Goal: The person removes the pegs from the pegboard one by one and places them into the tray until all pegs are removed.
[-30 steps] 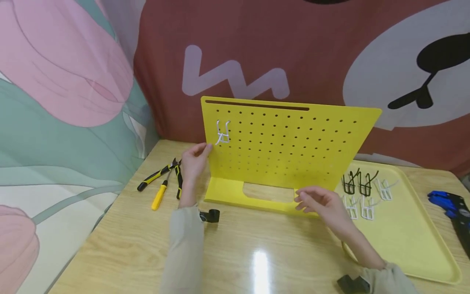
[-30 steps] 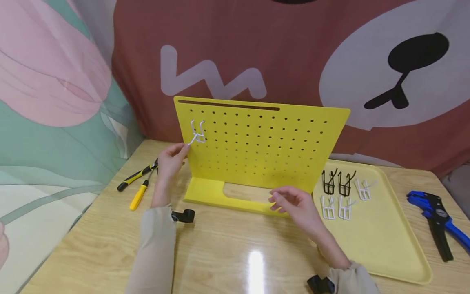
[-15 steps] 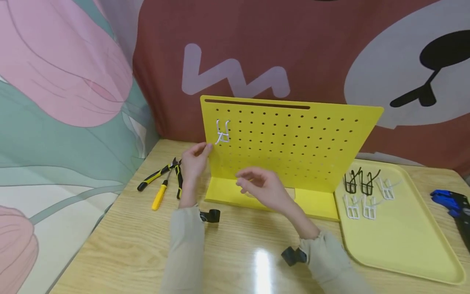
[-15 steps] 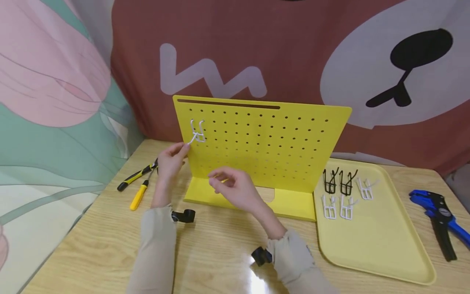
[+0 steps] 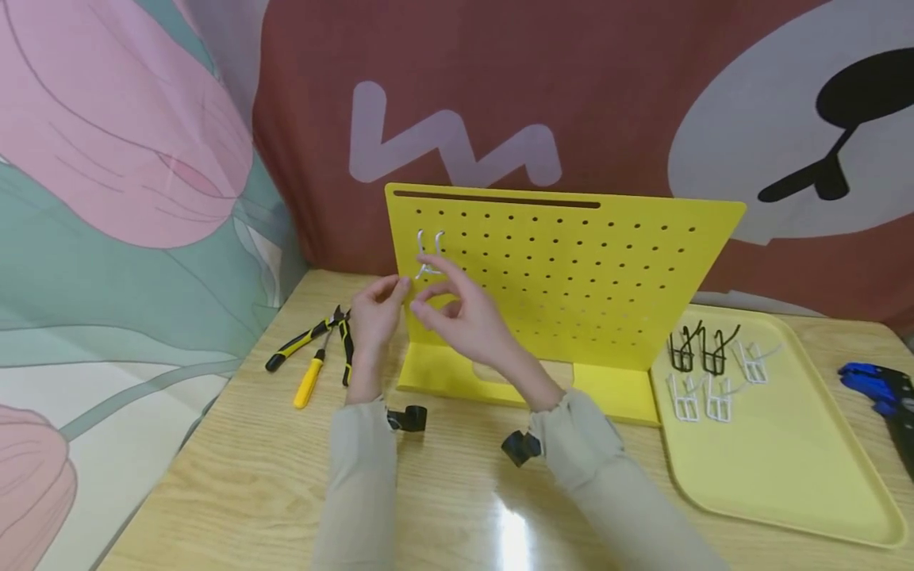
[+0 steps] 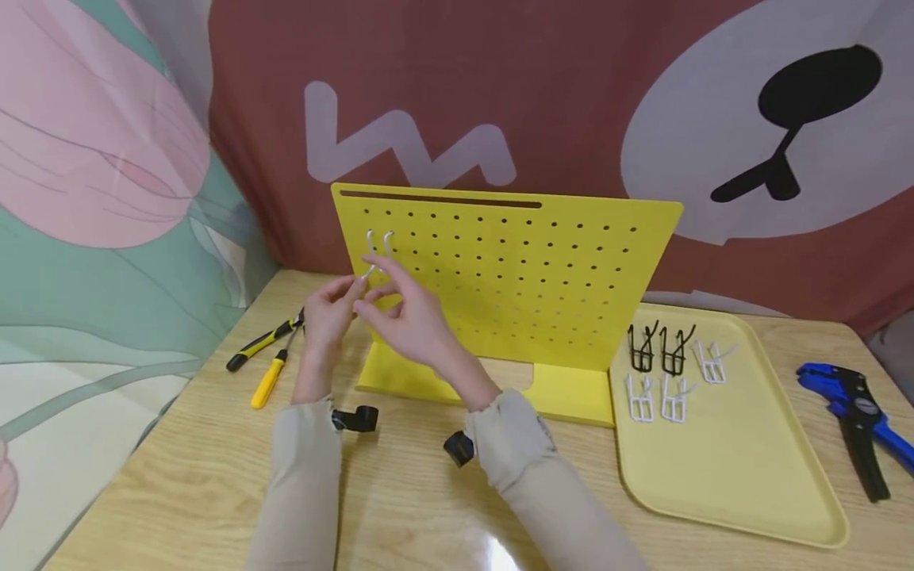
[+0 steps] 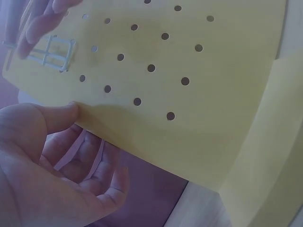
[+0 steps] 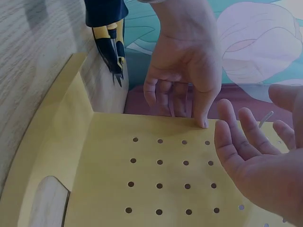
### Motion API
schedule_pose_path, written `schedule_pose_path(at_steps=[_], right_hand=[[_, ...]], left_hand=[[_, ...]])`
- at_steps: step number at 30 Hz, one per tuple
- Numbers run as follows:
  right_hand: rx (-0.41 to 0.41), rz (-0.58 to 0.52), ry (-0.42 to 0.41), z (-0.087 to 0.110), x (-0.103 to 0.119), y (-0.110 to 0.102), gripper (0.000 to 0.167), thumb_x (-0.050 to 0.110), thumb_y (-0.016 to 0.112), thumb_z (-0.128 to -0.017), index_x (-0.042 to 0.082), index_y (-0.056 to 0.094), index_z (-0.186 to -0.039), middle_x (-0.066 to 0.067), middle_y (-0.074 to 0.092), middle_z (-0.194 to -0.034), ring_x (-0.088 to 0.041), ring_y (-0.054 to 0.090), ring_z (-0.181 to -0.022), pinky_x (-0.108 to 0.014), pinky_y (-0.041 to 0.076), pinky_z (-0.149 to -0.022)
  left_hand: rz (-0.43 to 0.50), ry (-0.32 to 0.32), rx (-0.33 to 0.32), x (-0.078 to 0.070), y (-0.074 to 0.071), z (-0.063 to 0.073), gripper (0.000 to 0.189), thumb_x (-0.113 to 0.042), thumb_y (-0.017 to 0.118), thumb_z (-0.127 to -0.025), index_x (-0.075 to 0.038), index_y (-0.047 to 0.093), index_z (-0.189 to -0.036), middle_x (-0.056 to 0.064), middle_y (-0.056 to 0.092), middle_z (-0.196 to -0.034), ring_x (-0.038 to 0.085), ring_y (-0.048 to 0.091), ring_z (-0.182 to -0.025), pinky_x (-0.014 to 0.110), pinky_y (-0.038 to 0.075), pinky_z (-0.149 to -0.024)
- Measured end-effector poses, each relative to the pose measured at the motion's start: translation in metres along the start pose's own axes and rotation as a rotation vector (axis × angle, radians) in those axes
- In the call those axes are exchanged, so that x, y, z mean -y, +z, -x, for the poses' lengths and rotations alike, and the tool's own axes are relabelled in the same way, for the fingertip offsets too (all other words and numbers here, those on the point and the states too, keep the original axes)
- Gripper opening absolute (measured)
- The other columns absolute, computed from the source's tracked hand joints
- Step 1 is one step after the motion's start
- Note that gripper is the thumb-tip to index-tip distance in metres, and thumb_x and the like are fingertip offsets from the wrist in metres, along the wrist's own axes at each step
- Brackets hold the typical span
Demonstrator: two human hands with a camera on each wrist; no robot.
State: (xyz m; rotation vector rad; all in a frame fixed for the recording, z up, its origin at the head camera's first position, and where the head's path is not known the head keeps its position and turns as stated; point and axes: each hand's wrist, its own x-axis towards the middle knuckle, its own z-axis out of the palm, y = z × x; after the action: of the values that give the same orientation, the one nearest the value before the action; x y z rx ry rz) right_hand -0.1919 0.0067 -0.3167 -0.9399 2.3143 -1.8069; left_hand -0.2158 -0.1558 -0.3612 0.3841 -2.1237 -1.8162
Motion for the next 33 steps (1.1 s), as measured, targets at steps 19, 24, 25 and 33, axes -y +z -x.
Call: schedule_pose_path(at_steps=[19, 24, 25, 33], right_hand=[[-0.117, 0.047, 0.053, -0.019, 0.003, 0.001, 0.027, 0.023, 0.06, -0.096, 0.004, 0.066, -0.114, -0.003, 0.066, -0.108, -0.019, 0.065, -0.068, -0.028, 0.045, -0.05], [-0.092, 0.012, 0.05, -0.017, 0.003, 0.0, 0.023, 0.022, 0.061, -0.096, 0.006, 0.067, -0.112, -0.003, 0.067, -0.108, -0.022, 0.066, -0.071, -0.027, 0.048, -0.055], [-0.084, -0.015, 0.05, -0.016, 0.004, -0.001, 0.022, 0.021, 0.06, -0.096, 0.006, 0.067, -0.112, -0.004, 0.067, -0.108, -0.025, 0.066, -0.072, -0.027, 0.049, -0.056], [-0.045, -0.16, 0.004, -0.008, 0.016, -0.008, 0.023, 0.015, 0.058, -0.097, 0.002, 0.065, -0.114, -0.014, 0.066, -0.112, -0.033, 0.067, -0.077, -0.033, 0.053, -0.065]], left_hand=[[-0.015, -0.015, 0.007, -0.002, 0.0, 0.0, 0.037, -0.031, 0.068, -0.09, -0.005, 0.068, -0.117, 0.011, 0.065, -0.115, 0.021, 0.059, -0.102, 0.036, 0.045, -0.088], [-0.014, -0.013, 0.008, -0.001, 0.0, 0.0, 0.038, -0.031, 0.068, -0.09, -0.005, 0.068, -0.117, 0.011, 0.066, -0.115, 0.022, 0.059, -0.103, 0.036, 0.045, -0.089], [-0.016, -0.012, 0.01, -0.001, 0.0, 0.0, 0.038, -0.032, 0.068, -0.09, -0.005, 0.068, -0.117, 0.012, 0.066, -0.114, 0.022, 0.059, -0.103, 0.037, 0.045, -0.089], [-0.04, -0.019, 0.002, -0.001, -0.001, -0.001, 0.039, -0.035, 0.068, -0.089, -0.007, 0.069, -0.117, 0.01, 0.066, -0.116, 0.022, 0.059, -0.105, 0.038, 0.045, -0.09]])
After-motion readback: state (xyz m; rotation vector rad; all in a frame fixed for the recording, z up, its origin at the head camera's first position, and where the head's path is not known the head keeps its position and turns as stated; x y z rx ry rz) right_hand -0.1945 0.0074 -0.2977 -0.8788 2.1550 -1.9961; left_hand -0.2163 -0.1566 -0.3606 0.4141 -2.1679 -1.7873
